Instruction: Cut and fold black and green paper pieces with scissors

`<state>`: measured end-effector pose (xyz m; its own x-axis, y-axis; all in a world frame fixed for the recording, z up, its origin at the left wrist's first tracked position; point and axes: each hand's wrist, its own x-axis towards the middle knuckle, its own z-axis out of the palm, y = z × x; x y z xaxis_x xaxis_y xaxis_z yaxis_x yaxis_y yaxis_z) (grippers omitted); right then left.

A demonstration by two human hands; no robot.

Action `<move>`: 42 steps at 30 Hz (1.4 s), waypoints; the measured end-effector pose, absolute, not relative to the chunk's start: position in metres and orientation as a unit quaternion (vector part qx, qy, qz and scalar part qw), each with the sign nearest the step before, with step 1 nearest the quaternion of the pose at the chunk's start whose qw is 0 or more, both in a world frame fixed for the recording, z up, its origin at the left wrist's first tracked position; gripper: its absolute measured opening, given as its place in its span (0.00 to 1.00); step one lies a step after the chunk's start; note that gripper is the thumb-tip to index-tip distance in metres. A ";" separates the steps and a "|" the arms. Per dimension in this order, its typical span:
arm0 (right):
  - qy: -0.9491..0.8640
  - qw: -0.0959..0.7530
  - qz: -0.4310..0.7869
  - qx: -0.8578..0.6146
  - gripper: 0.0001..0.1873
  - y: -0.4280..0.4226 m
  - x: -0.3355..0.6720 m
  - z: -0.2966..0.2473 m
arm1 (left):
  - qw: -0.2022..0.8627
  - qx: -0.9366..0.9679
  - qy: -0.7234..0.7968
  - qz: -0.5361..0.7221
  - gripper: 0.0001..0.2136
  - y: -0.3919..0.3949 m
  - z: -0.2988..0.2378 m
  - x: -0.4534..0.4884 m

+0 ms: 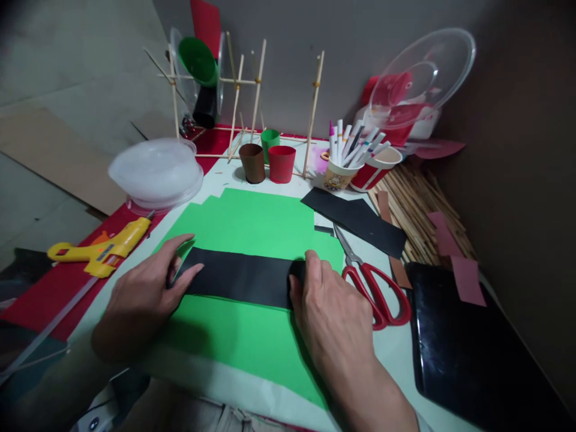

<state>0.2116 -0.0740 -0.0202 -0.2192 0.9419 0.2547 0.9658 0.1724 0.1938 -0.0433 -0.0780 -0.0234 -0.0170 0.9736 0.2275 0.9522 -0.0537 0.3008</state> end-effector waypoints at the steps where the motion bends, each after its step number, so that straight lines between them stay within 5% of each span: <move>1: -0.766 0.036 -0.156 -0.623 0.16 -0.074 0.212 -0.020 | 0.039 0.696 0.691 0.191 0.21 -0.078 -0.024 -0.044; 11: -0.765 -0.001 -0.135 -0.630 0.09 -0.074 0.211 -0.018 | 0.139 0.662 0.708 0.205 0.20 -0.070 -0.019 -0.050; 20: -0.755 -0.005 -0.118 -0.645 0.10 -0.074 0.208 -0.015 | 0.125 0.698 0.685 0.169 0.13 -0.067 -0.018 -0.055; 31: -0.745 0.031 -0.127 -0.654 0.11 -0.078 0.206 -0.013 | 0.063 0.726 0.678 0.097 0.19 -0.069 -0.027 -0.063; 36: -0.749 0.023 -0.101 -0.655 0.09 -0.078 0.205 -0.011 | -0.007 0.811 0.563 0.158 0.22 -0.069 -0.019 -0.052; 39: -0.753 0.020 -0.087 -0.652 0.10 -0.077 0.206 -0.010 | -0.001 0.869 0.454 0.197 0.33 -0.073 -0.018 -0.034; 42: -0.753 0.023 -0.087 -0.652 0.10 -0.078 0.206 -0.011 | 0.042 0.920 0.350 0.171 0.34 -0.076 -0.024 -0.017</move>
<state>0.2057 -0.0776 -0.0109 -0.1491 0.9776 0.1483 0.9858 0.1352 0.1001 -0.0175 -0.0763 -0.0239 0.6974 0.6577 0.2849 0.6293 -0.7521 0.1957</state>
